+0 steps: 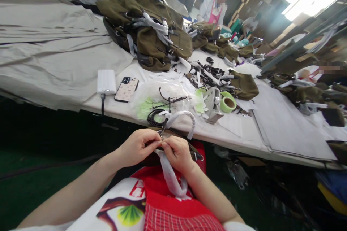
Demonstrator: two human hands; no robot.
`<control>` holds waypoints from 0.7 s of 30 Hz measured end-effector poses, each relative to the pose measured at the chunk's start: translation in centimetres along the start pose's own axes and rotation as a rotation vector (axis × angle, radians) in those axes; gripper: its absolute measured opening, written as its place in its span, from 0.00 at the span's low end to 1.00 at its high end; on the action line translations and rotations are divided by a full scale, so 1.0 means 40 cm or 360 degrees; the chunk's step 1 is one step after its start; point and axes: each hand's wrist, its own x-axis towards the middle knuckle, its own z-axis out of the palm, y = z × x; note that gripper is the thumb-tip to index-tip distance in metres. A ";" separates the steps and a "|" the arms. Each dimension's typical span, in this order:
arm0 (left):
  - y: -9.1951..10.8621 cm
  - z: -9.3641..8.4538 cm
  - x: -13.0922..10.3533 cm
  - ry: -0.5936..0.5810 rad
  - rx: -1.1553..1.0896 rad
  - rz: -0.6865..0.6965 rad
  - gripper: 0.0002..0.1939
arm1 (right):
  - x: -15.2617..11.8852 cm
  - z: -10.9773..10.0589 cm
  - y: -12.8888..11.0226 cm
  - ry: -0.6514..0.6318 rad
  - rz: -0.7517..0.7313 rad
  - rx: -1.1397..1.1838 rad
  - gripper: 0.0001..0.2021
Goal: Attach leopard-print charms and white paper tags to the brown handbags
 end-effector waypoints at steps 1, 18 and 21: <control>0.001 0.000 0.000 0.0009 0.0006 0.0004 0.11 | 0.001 0.000 -0.001 -0.0009 -0.0007 -0.0015 0.15; -0.017 0.036 -0.007 0.0196 -0.0113 -0.0055 0.14 | 0.015 0.021 0.014 -0.0072 0.0120 0.0114 0.20; -0.018 0.038 -0.005 0.0180 -0.0201 -0.0087 0.14 | 0.017 0.019 0.013 -0.0088 0.0134 0.0157 0.20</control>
